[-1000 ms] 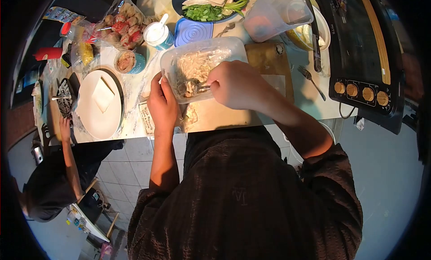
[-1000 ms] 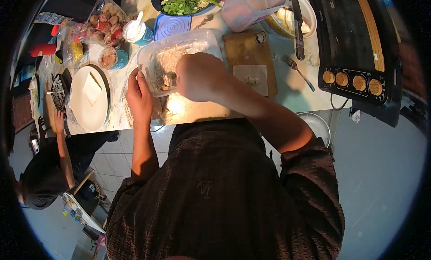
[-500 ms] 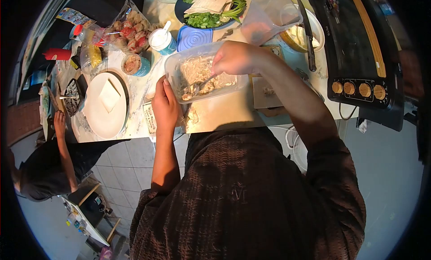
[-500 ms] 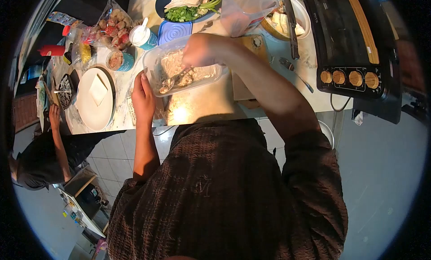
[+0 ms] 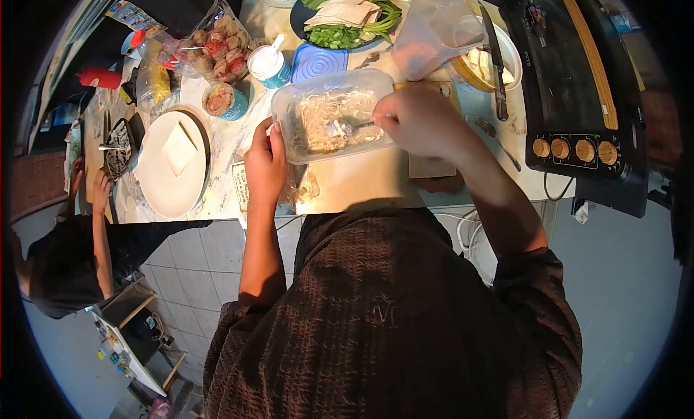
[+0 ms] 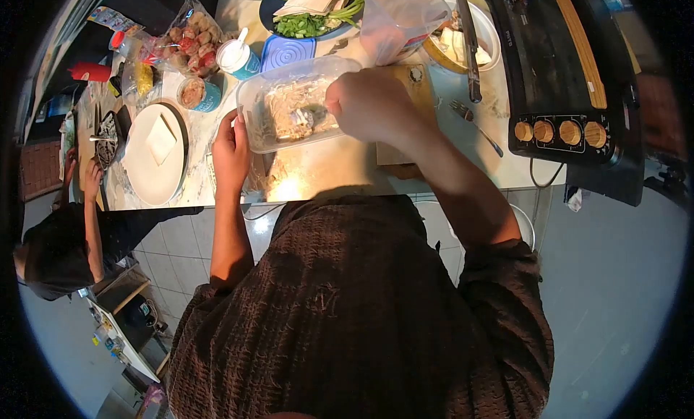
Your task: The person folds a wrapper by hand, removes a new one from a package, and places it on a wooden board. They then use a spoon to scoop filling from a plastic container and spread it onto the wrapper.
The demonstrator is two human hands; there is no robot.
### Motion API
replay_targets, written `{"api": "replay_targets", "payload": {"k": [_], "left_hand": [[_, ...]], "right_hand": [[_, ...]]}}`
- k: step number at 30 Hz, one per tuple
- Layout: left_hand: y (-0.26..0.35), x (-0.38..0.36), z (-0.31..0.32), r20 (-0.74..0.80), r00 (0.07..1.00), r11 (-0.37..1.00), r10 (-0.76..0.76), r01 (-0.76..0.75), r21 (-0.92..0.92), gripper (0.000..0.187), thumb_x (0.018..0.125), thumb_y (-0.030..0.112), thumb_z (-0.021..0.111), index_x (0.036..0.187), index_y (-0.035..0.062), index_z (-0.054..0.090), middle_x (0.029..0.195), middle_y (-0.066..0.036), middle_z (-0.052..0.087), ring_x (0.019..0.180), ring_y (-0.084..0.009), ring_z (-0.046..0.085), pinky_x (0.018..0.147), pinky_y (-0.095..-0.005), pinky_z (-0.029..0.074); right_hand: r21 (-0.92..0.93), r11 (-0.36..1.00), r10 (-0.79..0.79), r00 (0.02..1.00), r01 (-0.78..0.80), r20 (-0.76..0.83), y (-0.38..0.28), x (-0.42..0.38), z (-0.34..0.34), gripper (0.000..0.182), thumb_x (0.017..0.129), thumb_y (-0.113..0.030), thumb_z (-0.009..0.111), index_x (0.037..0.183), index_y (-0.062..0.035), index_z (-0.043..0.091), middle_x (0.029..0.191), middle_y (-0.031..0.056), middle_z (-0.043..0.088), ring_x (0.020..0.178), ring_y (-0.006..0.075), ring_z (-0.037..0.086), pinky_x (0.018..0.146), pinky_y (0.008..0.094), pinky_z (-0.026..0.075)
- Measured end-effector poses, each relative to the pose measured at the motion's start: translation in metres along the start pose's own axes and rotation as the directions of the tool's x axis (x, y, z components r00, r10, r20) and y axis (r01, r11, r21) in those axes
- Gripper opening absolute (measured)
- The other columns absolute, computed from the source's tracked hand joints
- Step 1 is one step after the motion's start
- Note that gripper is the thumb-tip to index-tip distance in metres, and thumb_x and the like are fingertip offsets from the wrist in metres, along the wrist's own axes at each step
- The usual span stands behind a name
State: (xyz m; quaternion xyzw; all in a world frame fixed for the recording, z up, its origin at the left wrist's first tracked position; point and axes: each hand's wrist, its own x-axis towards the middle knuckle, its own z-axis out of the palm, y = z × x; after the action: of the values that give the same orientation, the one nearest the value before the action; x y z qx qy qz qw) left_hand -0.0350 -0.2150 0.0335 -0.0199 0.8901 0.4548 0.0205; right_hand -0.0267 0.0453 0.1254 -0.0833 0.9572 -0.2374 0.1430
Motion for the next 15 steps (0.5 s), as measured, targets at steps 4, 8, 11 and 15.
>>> {"api": "replay_targets", "payload": {"k": [4, 8, 11, 15], "left_hand": [[-0.012, 0.002, 0.004, -0.041, 0.996, 0.997, 0.076, -0.077, -0.026, 0.028, 0.098, 0.022, 0.049, 0.116, 0.0031, 0.06, 0.068, -0.018, 0.062, 0.058, -0.0275, 0.061, 0.058, -0.0363, 0.047], [-0.007, 0.002, 0.002, -0.059, 0.991, 0.992, 0.122, -0.121, 0.024, 0.028, 0.098, 0.021, 0.049, 0.116, 0.0027, 0.061, 0.07, -0.019, 0.063, 0.061, -0.0293, 0.063, 0.06, -0.0371, 0.048], [-0.006, 0.0, 0.003, -0.057, 0.992, 0.994, 0.108, -0.108, 0.003, 0.028, 0.098, 0.02, 0.049, 0.115, 0.002, 0.061, 0.074, -0.02, 0.064, 0.065, -0.0322, 0.065, 0.062, -0.0384, 0.049], [-0.012, 0.0, 0.007, -0.09, 0.983, 0.987, 0.161, -0.162, -0.012, 0.028, 0.098, 0.019, 0.049, 0.115, 0.002, 0.061, 0.075, -0.022, 0.065, 0.067, -0.0322, 0.065, 0.062, -0.038, 0.049]], "right_hand": [[-0.157, 0.98, -0.133, 0.987, 0.118, -0.089, -0.009, -0.009, 0.007, 0.015, 0.083, -0.019, 0.06, 0.077, -0.0074, 0.067, 0.075, 0.0161, 0.065, 0.072, 0.0352, 0.064, 0.063, 0.0459, 0.049], [-0.281, 0.949, -0.193, 0.97, 0.146, -0.146, -0.019, -0.017, 0.002, 0.013, 0.08, -0.015, 0.058, 0.071, -0.008, 0.063, 0.07, 0.0152, 0.062, 0.072, 0.0346, 0.064, 0.062, 0.0472, 0.048], [-0.313, 0.938, -0.203, 0.968, 0.149, -0.15, -0.021, -0.017, 0.002, 0.009, 0.077, -0.013, 0.058, 0.072, -0.0078, 0.063, 0.07, 0.0143, 0.062, 0.072, 0.0339, 0.064, 0.062, 0.0466, 0.049], [-0.332, 0.925, -0.221, 0.973, 0.187, -0.067, -0.027, -0.014, -0.002, 0.009, 0.074, -0.012, 0.059, 0.076, -0.0072, 0.066, 0.072, 0.0129, 0.063, 0.074, 0.0321, 0.065, 0.064, 0.0447, 0.051]]}}
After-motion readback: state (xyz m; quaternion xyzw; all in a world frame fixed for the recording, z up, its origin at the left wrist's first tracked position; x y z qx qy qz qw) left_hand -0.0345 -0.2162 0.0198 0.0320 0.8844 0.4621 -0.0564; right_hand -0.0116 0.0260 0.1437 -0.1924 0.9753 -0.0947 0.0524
